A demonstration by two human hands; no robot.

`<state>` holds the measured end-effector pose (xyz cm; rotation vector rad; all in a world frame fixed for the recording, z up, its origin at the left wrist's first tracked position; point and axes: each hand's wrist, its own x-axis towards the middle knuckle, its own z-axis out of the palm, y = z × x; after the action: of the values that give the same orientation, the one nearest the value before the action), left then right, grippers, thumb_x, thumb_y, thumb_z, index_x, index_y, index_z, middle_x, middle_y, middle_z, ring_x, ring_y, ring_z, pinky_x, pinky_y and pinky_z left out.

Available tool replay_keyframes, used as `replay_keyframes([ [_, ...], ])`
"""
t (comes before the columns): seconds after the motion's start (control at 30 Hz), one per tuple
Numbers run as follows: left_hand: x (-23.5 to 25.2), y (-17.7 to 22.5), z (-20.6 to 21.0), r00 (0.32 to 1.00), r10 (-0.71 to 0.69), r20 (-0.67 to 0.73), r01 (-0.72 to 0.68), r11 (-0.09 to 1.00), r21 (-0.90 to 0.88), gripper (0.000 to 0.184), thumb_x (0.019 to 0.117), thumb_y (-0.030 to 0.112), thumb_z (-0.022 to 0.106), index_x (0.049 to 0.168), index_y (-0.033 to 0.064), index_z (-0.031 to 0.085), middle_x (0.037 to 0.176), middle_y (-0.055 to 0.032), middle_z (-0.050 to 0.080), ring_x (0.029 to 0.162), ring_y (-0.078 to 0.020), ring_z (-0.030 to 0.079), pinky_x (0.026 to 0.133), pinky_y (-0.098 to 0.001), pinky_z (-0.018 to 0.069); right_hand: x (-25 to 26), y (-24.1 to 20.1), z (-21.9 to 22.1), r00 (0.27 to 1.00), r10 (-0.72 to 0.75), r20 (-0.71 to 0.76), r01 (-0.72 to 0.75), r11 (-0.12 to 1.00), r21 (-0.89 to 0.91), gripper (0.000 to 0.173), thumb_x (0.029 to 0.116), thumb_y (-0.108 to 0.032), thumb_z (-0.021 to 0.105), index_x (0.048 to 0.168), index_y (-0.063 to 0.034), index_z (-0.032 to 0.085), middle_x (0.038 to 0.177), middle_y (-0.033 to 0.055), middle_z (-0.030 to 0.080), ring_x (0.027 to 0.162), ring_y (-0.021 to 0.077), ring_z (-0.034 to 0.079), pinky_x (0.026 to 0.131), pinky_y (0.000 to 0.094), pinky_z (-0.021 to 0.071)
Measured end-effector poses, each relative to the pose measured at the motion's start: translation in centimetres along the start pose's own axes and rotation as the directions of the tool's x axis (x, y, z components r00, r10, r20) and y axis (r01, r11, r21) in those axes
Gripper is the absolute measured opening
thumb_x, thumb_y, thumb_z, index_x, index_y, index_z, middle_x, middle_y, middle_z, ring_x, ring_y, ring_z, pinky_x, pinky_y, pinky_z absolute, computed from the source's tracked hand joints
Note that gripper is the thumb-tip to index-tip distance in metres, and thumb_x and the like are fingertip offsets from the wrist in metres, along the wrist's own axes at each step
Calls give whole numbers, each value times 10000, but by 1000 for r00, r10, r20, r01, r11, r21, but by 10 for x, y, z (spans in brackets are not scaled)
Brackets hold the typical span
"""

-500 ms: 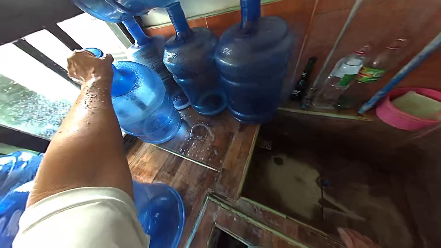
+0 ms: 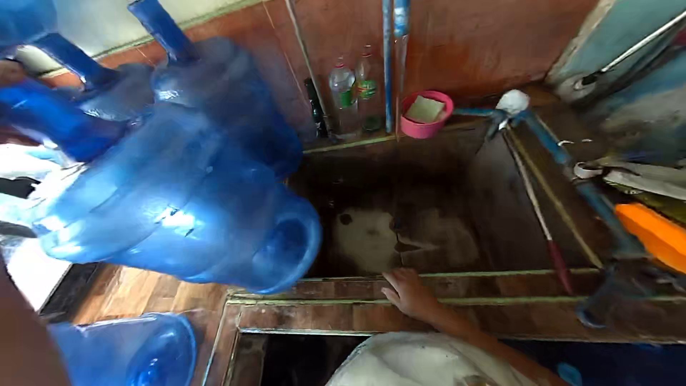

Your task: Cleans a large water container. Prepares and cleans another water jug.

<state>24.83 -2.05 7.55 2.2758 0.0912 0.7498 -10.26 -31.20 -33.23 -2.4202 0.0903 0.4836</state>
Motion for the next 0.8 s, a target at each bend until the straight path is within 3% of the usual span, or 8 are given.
replay_keyframes([
  [0.03,-4,8,-7,964,132,229,-133,991,-9,333,1031,347,513,1204,69,573,986,-9,590,798,-11,576,706,-205,502,-6,11,3,997,-63,-40,64,998,28,516,1076,-315,489,1483,1,514,1482,215,554,1412,379,488,1214,539,289],
  [0.1,-39,40,0,920,246,304,-218,968,-124,467,942,465,650,1229,99,609,1037,12,639,814,-13,625,724,-264,559,-21,32,4,976,-153,-157,174,975,135,457,1045,-221,541,1442,5,566,1480,224,555,1413,386,491,1219,527,309],
  [0.2,-116,93,44,884,356,304,-257,912,-320,282,944,342,694,1081,100,655,906,80,673,729,13,648,667,-232,581,-46,62,1,866,-63,-497,254,910,327,305,983,-84,583,1218,71,701,1296,260,663,1223,393,642,1071,515,500],
  [0.37,-208,101,164,717,528,455,-271,812,-516,248,930,211,707,806,8,638,783,-44,621,715,-117,606,701,-349,539,-69,104,-46,645,214,-734,216,870,443,335,1031,-106,505,1203,144,647,1150,313,690,1041,368,706,939,475,568],
  [0.43,-250,98,210,637,544,546,-257,818,-515,268,918,197,737,825,-42,658,978,-179,646,905,-259,629,829,-462,525,-67,112,-70,569,215,-794,248,875,415,350,1028,-125,488,1186,145,646,1119,298,692,1003,292,708,899,400,578],
  [0.53,-294,86,269,550,524,650,-237,845,-480,282,920,216,762,844,-42,676,1116,-252,629,977,-375,645,840,-574,538,-57,105,-109,501,181,-847,294,884,363,357,1023,-130,488,1182,149,644,1131,291,680,986,256,709,864,351,591],
  [0.67,-316,76,318,436,457,775,-185,889,-419,309,909,244,748,955,-59,706,1218,-255,624,1015,-357,656,899,-558,533,-27,81,-159,450,151,-880,363,870,335,351,1027,-113,463,1200,149,620,1174,257,666,985,159,711,844,264,595],
  [0.8,-329,68,331,363,425,829,-159,905,-394,426,910,202,729,1249,-36,631,1315,-241,604,1148,-370,640,965,-558,520,40,67,-199,508,77,-858,388,869,308,413,1059,-159,431,1291,147,584,1288,290,628,1154,233,665,985,329,547],
])
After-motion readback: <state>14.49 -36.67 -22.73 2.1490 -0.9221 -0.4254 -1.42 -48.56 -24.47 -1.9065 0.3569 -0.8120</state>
